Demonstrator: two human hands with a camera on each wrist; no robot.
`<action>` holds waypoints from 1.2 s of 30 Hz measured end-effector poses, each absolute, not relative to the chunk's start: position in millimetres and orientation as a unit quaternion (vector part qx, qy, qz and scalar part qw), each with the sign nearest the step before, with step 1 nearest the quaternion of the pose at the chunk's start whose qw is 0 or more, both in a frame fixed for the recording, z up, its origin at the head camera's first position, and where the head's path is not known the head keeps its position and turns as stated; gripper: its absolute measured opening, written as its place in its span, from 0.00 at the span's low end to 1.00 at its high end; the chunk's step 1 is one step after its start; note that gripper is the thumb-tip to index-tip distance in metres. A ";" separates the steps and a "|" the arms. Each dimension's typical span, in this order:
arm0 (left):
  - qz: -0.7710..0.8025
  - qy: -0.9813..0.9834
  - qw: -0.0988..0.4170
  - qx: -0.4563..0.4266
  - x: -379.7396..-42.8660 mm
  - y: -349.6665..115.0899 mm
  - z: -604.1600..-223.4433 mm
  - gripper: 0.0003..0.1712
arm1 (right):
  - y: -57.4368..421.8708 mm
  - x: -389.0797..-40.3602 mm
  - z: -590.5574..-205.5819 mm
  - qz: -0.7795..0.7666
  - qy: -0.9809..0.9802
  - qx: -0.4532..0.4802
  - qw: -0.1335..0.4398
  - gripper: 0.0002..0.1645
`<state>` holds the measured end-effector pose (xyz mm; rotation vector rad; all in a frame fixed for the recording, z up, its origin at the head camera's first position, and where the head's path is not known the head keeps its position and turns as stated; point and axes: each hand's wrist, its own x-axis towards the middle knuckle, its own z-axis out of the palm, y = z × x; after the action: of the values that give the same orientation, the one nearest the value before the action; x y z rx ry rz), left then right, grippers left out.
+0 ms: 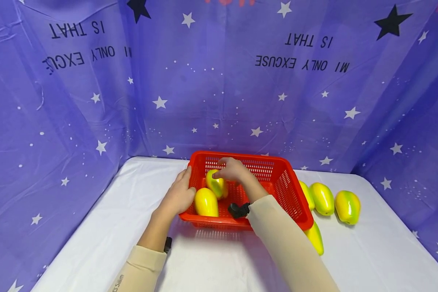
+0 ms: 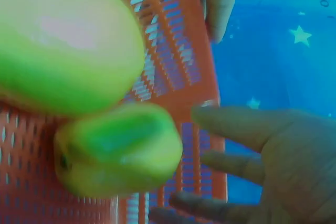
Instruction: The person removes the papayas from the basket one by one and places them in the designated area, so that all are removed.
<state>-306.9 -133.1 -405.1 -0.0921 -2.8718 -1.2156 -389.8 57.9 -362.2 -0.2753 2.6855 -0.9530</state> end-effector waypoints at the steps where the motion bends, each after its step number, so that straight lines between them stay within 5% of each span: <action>1: -0.390 -0.920 0.012 -0.030 -307.1 -132.7 -405.2 0.44 | 57.8 -389.9 -363.0 -0.330 0.929 -0.093 0.141 0.38; 36: -0.394 -0.919 0.015 -0.034 -306.0 -131.6 -405.6 0.43 | 48.4 -396.7 -377.5 -0.286 0.943 -0.110 0.131 0.37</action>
<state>-306.0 -131.6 -405.6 -0.1051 -2.8584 -1.2251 -396.7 48.4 -377.5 -0.3195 2.7369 -0.8313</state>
